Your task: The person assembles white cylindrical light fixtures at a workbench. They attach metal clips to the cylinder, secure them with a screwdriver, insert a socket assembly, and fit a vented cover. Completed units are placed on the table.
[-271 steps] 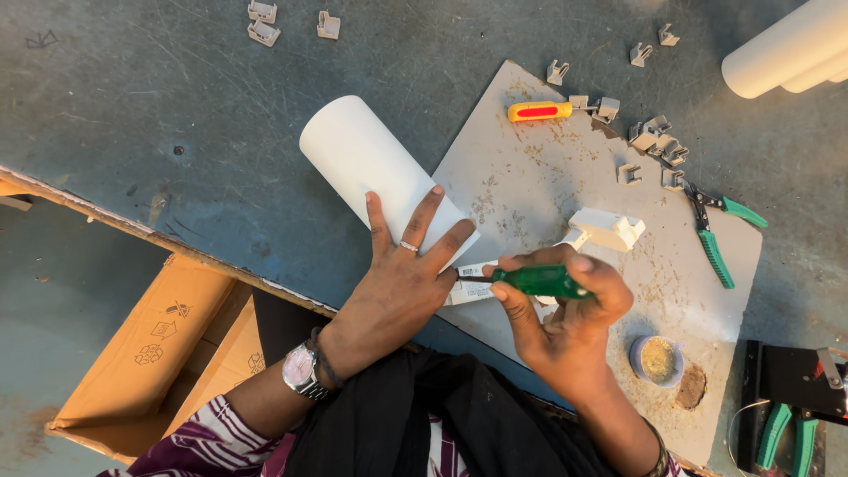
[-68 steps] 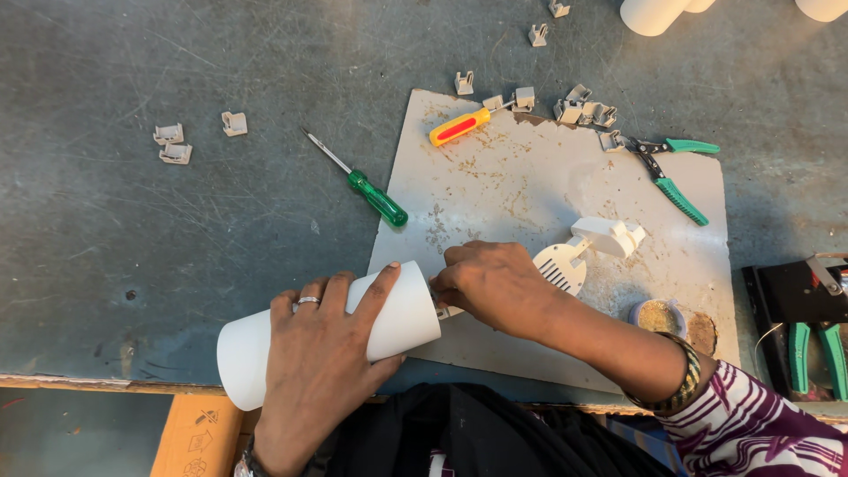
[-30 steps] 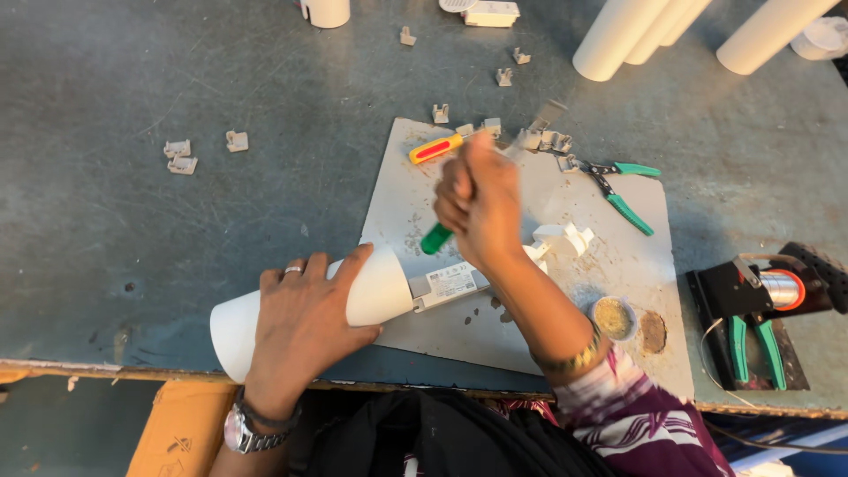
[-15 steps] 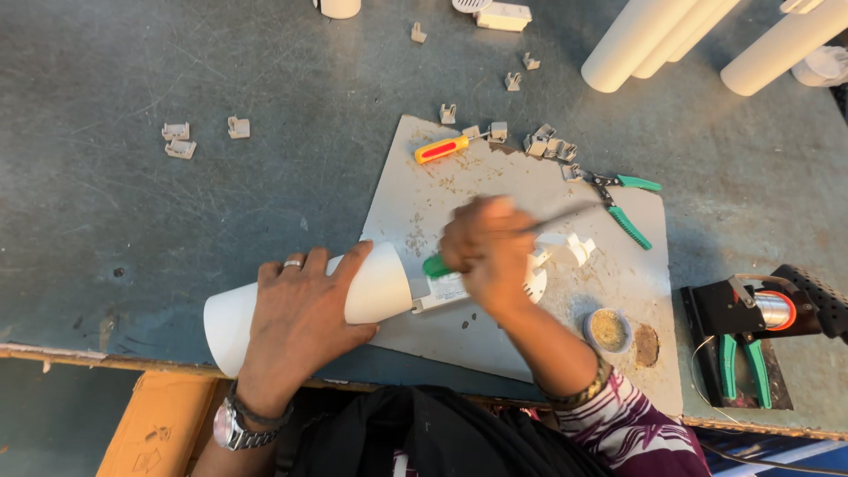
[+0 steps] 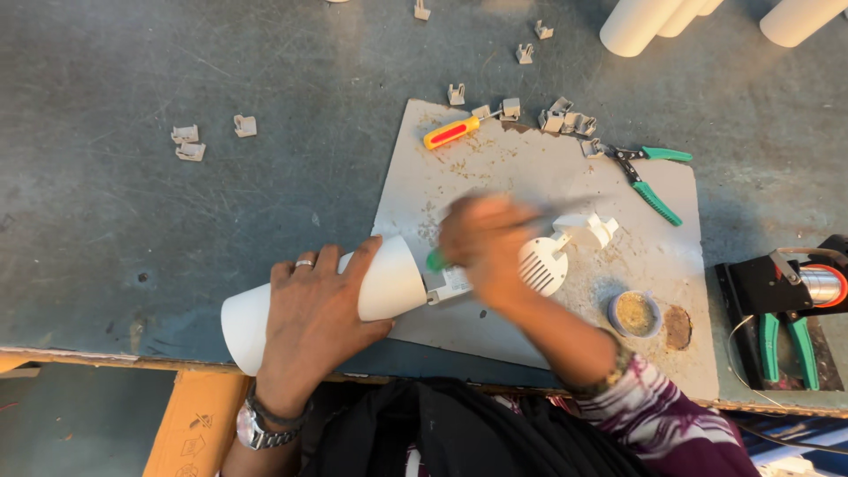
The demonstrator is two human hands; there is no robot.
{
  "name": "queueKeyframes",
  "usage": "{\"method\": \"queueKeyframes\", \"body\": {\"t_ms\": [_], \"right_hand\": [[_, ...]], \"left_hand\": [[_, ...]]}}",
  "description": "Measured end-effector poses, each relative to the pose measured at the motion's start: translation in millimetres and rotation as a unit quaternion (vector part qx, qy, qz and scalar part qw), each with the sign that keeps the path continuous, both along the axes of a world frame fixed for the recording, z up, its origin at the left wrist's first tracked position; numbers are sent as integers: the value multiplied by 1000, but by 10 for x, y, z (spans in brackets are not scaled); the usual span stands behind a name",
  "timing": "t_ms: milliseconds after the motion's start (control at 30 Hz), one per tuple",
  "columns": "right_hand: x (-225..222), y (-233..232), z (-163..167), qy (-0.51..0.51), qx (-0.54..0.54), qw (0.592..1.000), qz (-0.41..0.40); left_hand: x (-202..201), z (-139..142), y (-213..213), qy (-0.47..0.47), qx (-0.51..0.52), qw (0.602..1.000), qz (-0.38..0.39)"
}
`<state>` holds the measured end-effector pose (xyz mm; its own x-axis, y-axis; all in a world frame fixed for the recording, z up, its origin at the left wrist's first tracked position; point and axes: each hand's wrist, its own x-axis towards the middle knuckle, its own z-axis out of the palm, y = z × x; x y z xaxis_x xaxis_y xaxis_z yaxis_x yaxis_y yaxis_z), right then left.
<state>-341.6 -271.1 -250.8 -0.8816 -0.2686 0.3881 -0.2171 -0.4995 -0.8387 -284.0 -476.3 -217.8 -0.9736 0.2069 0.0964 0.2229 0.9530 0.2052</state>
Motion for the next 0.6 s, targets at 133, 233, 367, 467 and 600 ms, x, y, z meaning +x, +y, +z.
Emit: {"method": "queueKeyframes", "body": {"t_ms": [133,233,367,467,600], "right_hand": [[-89,-178,-159,-34,86,995,48],[-185,-35,-321,54,28,998,16],[-112,-38,-504,14,43,999,21],[-76,-168,-565,-36,90,994,47],[-302,-75,-443,-18,270,959,-87]], "left_hand": [[-16,11,-6,-34,-8,999,11],[-26,26,-14,-71,-17,997,17],[-46,43,-29,-22,0,1000,3],[-73,37,-37,-33,-4,999,7],[-58,13,-64,-40,-8,999,-1]]}}
